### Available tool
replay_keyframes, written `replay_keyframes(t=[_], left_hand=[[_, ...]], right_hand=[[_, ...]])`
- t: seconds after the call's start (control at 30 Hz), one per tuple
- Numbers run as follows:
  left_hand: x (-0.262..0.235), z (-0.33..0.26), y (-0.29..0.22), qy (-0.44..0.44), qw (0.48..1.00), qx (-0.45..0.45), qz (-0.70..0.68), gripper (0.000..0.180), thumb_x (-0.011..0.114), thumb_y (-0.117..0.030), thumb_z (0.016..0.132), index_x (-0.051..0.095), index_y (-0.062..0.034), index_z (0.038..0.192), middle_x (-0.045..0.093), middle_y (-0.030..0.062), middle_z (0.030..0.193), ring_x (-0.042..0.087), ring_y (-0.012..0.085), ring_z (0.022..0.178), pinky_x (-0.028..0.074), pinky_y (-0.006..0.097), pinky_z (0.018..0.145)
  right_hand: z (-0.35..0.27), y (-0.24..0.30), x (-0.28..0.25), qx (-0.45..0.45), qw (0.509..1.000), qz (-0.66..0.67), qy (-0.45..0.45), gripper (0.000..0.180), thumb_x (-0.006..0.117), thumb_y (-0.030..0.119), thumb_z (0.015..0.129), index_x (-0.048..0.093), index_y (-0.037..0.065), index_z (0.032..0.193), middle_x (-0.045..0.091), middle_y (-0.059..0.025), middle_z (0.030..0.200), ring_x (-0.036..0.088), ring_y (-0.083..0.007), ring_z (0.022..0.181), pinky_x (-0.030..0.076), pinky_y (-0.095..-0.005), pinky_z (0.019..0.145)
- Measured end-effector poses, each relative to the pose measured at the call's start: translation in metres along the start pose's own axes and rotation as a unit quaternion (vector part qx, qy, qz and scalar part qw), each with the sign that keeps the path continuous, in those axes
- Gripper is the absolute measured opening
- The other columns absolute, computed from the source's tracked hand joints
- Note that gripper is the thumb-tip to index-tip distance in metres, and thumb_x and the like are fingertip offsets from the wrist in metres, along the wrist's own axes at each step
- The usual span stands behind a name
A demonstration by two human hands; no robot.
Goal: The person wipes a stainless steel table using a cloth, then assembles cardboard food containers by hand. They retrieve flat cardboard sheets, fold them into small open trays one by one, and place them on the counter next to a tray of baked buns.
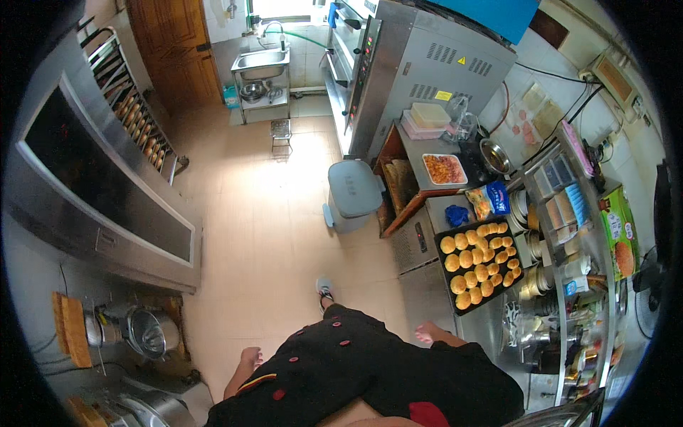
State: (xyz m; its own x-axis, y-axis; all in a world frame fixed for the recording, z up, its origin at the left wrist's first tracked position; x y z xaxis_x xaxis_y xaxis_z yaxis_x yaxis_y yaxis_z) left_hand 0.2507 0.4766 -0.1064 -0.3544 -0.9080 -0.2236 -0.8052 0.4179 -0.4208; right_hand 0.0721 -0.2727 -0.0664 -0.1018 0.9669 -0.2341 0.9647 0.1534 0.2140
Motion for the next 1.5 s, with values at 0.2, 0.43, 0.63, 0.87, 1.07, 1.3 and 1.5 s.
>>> replay_keyframes(t=[0.2,0.43,0.63,0.87,1.07,1.3,1.5], left_hand=[[-0.045,0.017,-0.134,-0.024,0.997,0.077,-0.016,0.025,0.062,-0.024,0.095,0.069,-0.0051,0.111,0.068,0.0088,0.089,0.064,0.0221,0.07,0.051,0.034,0.059],[-0.139,0.075,-0.225,-0.132,0.976,0.16,0.073,0.041,0.067,-0.03,0.097,0.07,0.0017,0.123,0.074,0.0153,0.114,0.07,0.0238,0.106,0.053,0.035,0.094],[-0.136,0.157,-0.297,-0.084,0.983,0.148,0.069,0.038,0.066,-0.03,0.096,0.072,0.0009,0.117,0.073,0.0149,0.11,0.07,0.0251,0.1,0.053,0.035,0.088],[-0.181,0.211,-0.342,-0.038,0.981,0.142,0.129,0.029,0.06,-0.028,0.097,0.071,-0.002,0.106,0.07,0.0136,0.096,0.067,0.0254,0.086,0.052,0.037,0.076],[-0.279,0.262,-0.397,-0.01,0.973,0.139,0.183,0.027,0.056,-0.026,0.098,0.071,-0.0045,0.096,0.067,0.0126,0.083,0.064,0.0257,0.074,0.051,0.039,0.066],[-0.418,0.372,-0.52,0.006,0.994,0.105,0.032,0.03,0.05,-0.023,0.099,0.071,-0.0074,0.085,0.063,0.0114,0.069,0.062,0.0261,0.06,0.049,0.041,0.054],[-0.417,0.416,-0.659,0.024,0.987,0.138,0.08,0.031,0.056,-0.032,0.102,0.065,-0.0096,0.122,0.072,0.0084,0.095,0.066,0.0192,0.067,0.05,0.032,0.055]], right_hand=[[0.051,0.052,0.022,0.039,0.999,-0.001,0.024,0.019,0.063,0.026,0.093,0.068,0.009,0.1,0.067,-0.0137,0.085,0.064,-0.0302,0.069,0.051,-0.0431,0.061],[0.128,0.394,0.129,-0.417,0.646,-0.639,-0.019,0.022,0.059,0.025,0.089,0.071,0.011,0.101,0.072,-0.0181,0.103,0.071,-0.0372,0.09,0.056,-0.0515,0.075],[0.121,0.715,0.061,-0.396,0.913,-0.075,-0.058,0.03,0.066,0.032,0.092,0.072,0.003,0.1,0.069,-0.0062,0.08,0.066,-0.0176,0.073,0.051,-0.0347,0.063],[-0.137,0.893,0.111,-0.534,0.844,0.053,0.02,0.028,0.061,0.026,0.1,0.07,0.0,0.104,0.069,-0.0053,0.085,0.063,-0.0136,0.073,0.051,-0.0313,0.067],[-0.542,0.929,0.107,-0.871,0.472,0.067,0.117,0.026,0.051,0.025,0.106,0.065,0.007,0.095,0.065,-0.0062,0.083,0.063,-0.0168,0.074,0.05,-0.0332,0.065],[-0.663,0.967,0.167,-0.957,0.274,0.055,0.08,0.025,0.06,0.039,0.103,0.064,0.014,0.108,0.064,-0.005,0.083,0.061,-0.0205,0.061,0.047,-0.0376,0.054],[-0.654,0.998,0.185,-0.966,0.225,0.13,-0.003,0.024,0.064,0.038,0.101,0.064,0.015,0.107,0.061,-0.0041,0.085,0.058,-0.0185,0.059,0.045,-0.0359,0.052]])
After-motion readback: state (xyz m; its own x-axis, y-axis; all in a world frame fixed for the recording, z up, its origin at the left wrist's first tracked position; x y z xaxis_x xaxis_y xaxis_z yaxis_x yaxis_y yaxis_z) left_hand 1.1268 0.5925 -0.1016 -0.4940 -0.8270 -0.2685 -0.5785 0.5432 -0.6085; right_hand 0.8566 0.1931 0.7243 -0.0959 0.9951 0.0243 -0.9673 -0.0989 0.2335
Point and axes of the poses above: each hand's wrist, its own z-axis towards the middle knuckle, its own x-axis out of the palm, y = z × x, the point moved 10 cm from there along z, towards the middle knuckle
